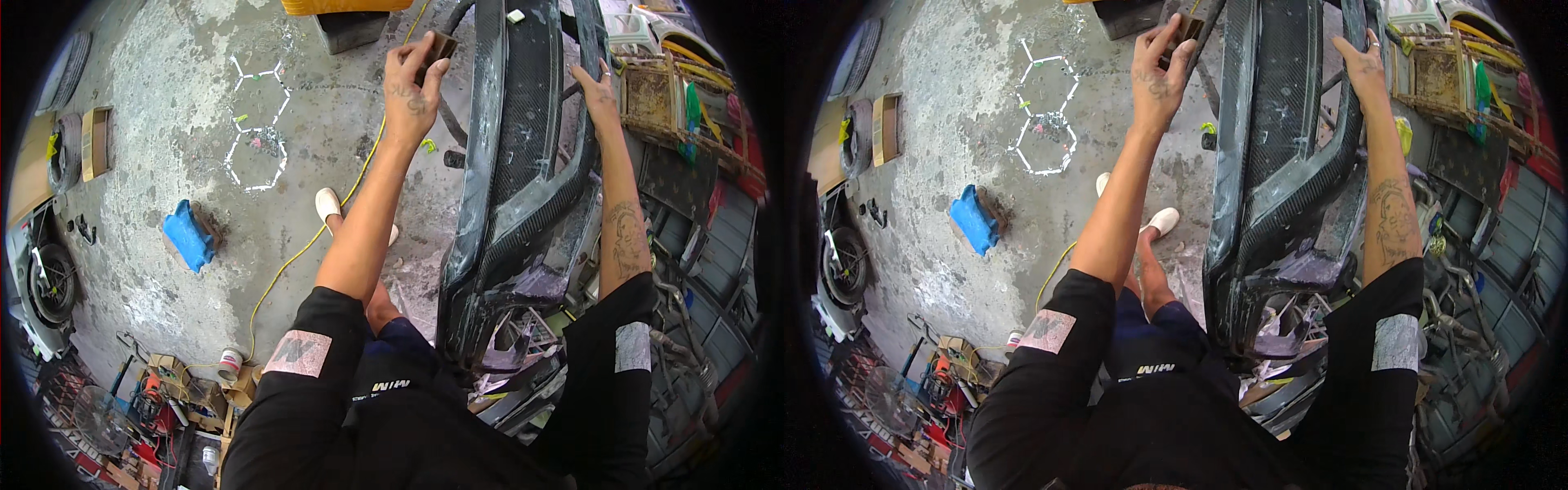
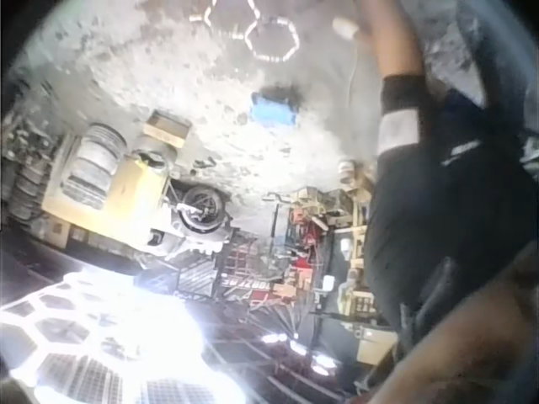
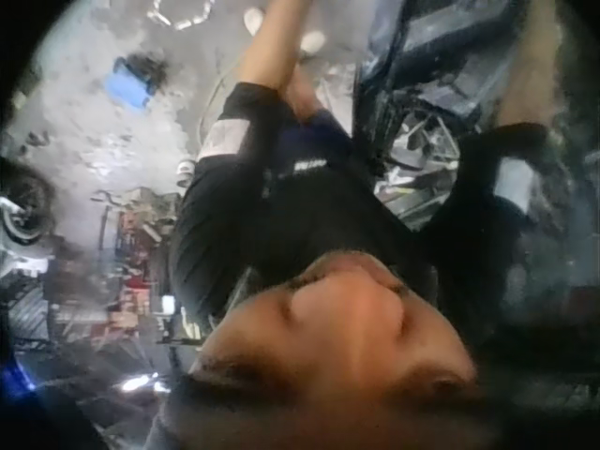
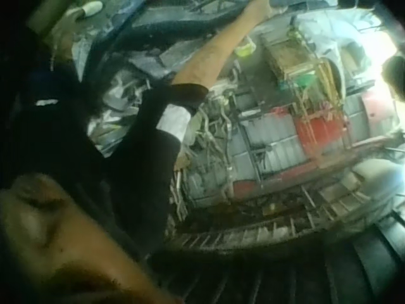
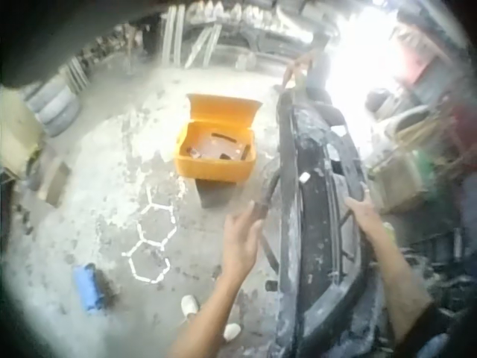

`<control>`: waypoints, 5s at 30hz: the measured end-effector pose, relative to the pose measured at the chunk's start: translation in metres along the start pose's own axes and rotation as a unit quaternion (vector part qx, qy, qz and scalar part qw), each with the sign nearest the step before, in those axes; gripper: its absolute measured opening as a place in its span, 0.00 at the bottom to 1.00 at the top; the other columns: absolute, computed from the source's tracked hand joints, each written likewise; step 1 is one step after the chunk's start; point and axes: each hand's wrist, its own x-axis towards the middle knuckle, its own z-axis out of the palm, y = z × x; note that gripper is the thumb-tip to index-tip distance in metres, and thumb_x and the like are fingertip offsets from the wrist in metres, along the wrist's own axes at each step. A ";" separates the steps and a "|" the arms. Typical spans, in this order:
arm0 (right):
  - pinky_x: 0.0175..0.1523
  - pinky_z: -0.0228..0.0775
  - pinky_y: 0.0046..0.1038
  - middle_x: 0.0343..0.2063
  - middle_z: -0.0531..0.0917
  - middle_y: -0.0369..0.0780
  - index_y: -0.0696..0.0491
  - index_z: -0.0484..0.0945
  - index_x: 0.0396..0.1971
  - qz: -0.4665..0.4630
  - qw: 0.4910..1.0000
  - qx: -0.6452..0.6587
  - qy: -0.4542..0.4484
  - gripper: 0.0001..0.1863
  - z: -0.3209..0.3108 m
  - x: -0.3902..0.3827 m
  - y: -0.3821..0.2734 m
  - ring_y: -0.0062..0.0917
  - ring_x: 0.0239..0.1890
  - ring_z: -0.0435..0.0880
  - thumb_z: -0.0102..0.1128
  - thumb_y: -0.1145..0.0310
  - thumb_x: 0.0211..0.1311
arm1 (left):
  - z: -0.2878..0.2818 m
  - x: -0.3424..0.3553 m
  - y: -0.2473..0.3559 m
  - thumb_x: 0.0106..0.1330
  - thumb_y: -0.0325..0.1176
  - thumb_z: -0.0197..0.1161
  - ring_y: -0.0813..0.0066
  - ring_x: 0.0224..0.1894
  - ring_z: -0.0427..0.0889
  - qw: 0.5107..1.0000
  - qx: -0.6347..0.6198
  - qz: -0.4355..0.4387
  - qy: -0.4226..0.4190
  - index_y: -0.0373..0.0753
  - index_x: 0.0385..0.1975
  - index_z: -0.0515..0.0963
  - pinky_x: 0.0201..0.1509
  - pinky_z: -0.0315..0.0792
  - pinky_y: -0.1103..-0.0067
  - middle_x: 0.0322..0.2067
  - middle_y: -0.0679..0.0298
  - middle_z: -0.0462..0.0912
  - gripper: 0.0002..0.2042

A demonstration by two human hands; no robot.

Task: The person sands a large black carbon-fiber car part using a sanding block, repeatedly dipping the block into a yellow bucket of water. The person wipes the surface with the block and occasionally inspects the part by hand.

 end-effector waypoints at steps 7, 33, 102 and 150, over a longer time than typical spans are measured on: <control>0.73 0.58 0.33 0.76 0.59 0.49 0.38 0.81 0.63 0.020 1.000 0.005 0.015 0.24 0.002 -0.005 0.008 0.43 0.74 0.65 0.58 0.49 0.70 | 0.008 -0.083 0.058 0.65 0.26 0.68 0.55 0.54 0.77 0.986 0.114 0.092 -0.085 0.43 0.63 0.79 0.61 0.69 0.68 0.55 0.54 0.79 0.24; 0.69 0.67 0.34 0.61 0.77 0.59 0.59 0.59 0.74 0.079 0.990 0.084 0.085 0.51 -0.032 0.024 -0.027 0.43 0.65 0.77 0.72 0.55 0.51 | 0.050 -0.010 0.056 0.65 0.24 0.66 0.55 0.54 0.77 0.982 0.141 0.109 -0.061 0.42 0.60 0.82 0.61 0.69 0.68 0.55 0.55 0.81 0.22; 0.69 0.60 0.25 0.64 0.72 0.42 0.57 0.63 0.73 0.153 0.982 0.110 -0.010 0.40 0.021 0.046 0.005 0.27 0.61 0.75 0.63 0.53 0.66 | -0.039 0.041 -0.022 0.64 0.24 0.67 0.51 0.51 0.78 0.902 0.211 0.043 -0.373 0.50 0.71 0.71 0.55 0.75 0.63 0.51 0.50 0.77 0.33; 0.58 0.72 0.30 0.52 0.80 0.50 0.56 0.65 0.72 0.126 0.987 0.074 0.070 0.41 -0.004 0.057 -0.035 0.32 0.52 0.81 0.67 0.63 0.58 | 0.074 0.044 -0.009 0.67 0.21 0.64 0.61 0.55 0.76 0.980 0.108 0.087 -0.143 0.35 0.65 0.76 0.57 0.73 0.74 0.56 0.51 0.75 0.24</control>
